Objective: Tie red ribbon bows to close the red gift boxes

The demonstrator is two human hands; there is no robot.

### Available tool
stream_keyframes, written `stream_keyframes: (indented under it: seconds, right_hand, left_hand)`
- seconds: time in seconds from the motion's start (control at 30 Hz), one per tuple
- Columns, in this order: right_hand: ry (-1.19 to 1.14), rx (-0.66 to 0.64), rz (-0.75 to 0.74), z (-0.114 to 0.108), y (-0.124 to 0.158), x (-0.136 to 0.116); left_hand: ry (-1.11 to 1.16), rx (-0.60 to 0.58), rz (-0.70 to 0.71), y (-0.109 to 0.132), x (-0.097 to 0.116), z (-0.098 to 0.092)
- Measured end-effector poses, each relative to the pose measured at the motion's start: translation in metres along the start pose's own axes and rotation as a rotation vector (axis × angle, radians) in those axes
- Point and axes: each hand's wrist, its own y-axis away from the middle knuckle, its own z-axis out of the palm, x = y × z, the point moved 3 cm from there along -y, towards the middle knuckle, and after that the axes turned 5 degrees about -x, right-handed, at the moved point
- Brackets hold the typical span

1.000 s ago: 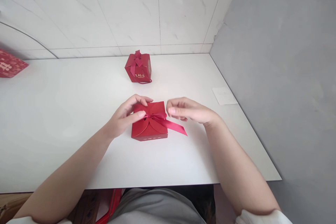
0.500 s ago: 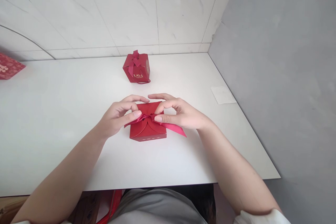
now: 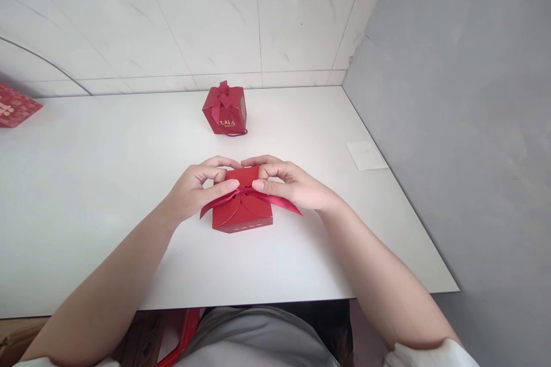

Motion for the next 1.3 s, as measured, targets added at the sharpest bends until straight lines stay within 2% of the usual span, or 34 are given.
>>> stream_keyframes:
  seconds: [0.13,0.3,0.7,1.0,1.2,1.3]
  right_hand:
    - [-0.134,0.053,0.001,0.003,-0.003,0.006]
    - [-0.28,0.073,0.028,0.007,-0.007,0.011]
    - [-0.239,0.082,-0.004,0.006,-0.005,0.012]
    - [-0.192,-0.129,-0.042,0.002,-0.005,0.007]
    - [-0.138,-0.167,-0.087,0.005,-0.004,0.005]
    - [-0.13,-0.119,-0.078,0.004,-0.003,0.005]
  left_hand:
    - [0.026,0.023,-0.025,-0.001,-0.003,0.006]
    - [0.084,-0.029,-0.021,-0.003,-0.005,0.011]
    - [0.15,-0.089,0.03,-0.004,-0.003,0.003]
    - [0.056,-0.094,0.064,-0.001,0.0,-0.008]
    - [-0.017,-0.067,0.133,0.003,0.011,-0.009]
    - [-0.04,-0.065,0.143,0.004,0.011,-0.011]
